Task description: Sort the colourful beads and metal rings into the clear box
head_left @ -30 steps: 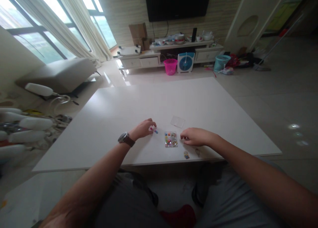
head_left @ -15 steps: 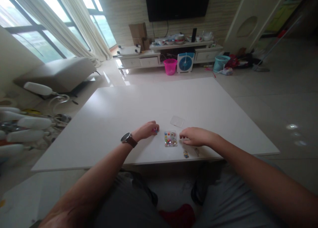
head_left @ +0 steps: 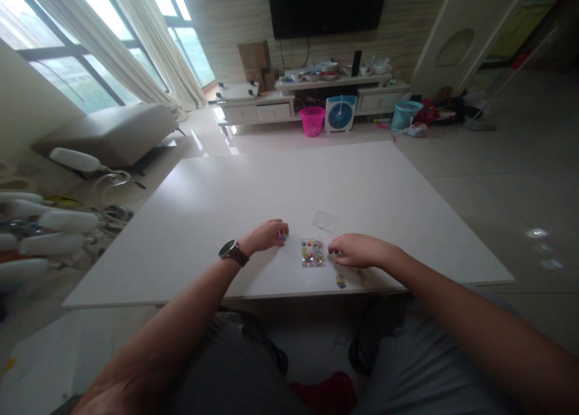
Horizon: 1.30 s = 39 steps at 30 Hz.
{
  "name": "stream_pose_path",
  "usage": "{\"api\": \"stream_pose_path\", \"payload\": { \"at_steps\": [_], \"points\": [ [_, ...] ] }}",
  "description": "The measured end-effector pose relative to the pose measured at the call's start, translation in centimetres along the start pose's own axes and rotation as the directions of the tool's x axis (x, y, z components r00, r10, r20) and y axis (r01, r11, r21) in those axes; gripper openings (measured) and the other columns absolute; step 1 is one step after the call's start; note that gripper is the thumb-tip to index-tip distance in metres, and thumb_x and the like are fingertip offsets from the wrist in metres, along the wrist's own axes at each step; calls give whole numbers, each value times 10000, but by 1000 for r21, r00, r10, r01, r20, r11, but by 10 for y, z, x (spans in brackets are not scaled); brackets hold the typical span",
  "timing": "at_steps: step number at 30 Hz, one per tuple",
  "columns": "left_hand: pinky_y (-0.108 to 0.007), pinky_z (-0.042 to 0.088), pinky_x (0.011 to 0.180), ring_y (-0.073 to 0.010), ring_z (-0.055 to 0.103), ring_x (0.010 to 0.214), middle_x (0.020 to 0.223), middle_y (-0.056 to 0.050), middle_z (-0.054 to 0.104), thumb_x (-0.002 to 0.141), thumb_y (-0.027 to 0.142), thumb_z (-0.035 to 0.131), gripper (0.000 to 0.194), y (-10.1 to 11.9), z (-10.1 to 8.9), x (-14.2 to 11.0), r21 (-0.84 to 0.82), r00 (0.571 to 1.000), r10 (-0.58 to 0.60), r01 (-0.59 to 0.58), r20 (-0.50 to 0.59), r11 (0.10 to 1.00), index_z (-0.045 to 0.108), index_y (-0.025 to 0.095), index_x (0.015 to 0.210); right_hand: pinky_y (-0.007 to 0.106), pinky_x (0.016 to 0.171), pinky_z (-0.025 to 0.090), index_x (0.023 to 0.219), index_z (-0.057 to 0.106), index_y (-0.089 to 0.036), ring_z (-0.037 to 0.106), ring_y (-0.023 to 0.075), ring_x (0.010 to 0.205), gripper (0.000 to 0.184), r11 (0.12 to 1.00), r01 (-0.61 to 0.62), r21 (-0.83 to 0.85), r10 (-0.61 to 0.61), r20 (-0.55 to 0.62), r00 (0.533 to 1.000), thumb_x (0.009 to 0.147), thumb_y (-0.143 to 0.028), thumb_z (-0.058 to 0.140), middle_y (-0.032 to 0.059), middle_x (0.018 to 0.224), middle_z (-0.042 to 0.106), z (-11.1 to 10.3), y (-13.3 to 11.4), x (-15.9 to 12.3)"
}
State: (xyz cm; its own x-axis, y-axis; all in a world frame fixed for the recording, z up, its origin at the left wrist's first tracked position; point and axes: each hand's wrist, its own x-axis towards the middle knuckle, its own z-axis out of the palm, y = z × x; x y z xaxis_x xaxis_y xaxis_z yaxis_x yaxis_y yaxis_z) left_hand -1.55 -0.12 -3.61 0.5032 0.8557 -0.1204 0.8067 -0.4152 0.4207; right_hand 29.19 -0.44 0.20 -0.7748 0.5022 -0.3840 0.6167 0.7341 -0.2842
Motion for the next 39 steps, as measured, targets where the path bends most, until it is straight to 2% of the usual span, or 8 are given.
{"api": "stream_pose_path", "payload": {
  "at_steps": [5, 16, 23, 28, 33, 39],
  "points": [
    [-247, 463, 718, -144, 594, 766, 890, -33, 649, 764, 169, 668, 148, -8, -3, 0, 16, 1000, 4, -5, 25, 1000, 702, 189, 907, 260, 738, 412, 1057, 695, -200, 661, 216, 927, 263, 1000, 25, 1, -25, -23, 999, 855, -273, 543, 100, 1042, 726, 1, 5, 0],
    [-263, 455, 710, -159, 590, 743, 812, -42, 662, 761, 148, 595, 84, -17, -3, 0, 89, 1000, -26, 27, -11, 996, 672, 171, 790, 263, 715, 403, 1051, 689, -207, 654, 215, 911, 260, 1000, 15, 4, -15, -27, 1000, 848, -293, 551, 93, 1046, 719, -6, -8, -6],
    [-273, 475, 759, -169, 591, 815, 947, -53, 615, 761, 197, 610, 244, -5, -3, -9, 48, 1000, -18, 18, -2, 999, 688, 206, 991, 265, 734, 413, 1075, 701, -198, 660, 223, 935, 287, 1000, -12, 5, 12, 13, 1000, 843, -254, 541, 105, 1063, 723, -3, -4, -2],
    [-311, 452, 800, -209, 582, 915, 952, -53, 634, 783, 240, 632, 136, 3, -2, -3, 110, 998, -16, 23, -61, 994, 674, 209, 909, 262, 745, 413, 1074, 698, -201, 659, 224, 947, 281, 1000, -7, 13, 6, 10, 1000, 842, -248, 547, 104, 1066, 723, -3, -3, -1],
    [-311, 415, 815, -195, 591, 909, 902, -25, 666, 820, 258, 622, 101, 5, 1, 3, 118, 999, 3, 1, -38, 993, 671, 217, 898, 257, 709, 402, 1049, 699, -205, 660, 213, 908, 261, 1000, 4, 4, -4, 17, 1000, 842, -250, 548, 96, 1038, 725, -4, -5, -2],
    [-324, 393, 882, -184, 600, 953, 1002, -25, 664, 824, 291, 632, 257, 8, 5, 2, 77, 998, 22, -18, -50, 997, 654, 242, 1075, 252, 718, 403, 1015, 696, -198, 655, 206, 897, 232, 1000, 22, 0, -22, -2, 1000, 850, -260, 546, 91, 1014, 723, -5, -6, -2]
  ]
}}
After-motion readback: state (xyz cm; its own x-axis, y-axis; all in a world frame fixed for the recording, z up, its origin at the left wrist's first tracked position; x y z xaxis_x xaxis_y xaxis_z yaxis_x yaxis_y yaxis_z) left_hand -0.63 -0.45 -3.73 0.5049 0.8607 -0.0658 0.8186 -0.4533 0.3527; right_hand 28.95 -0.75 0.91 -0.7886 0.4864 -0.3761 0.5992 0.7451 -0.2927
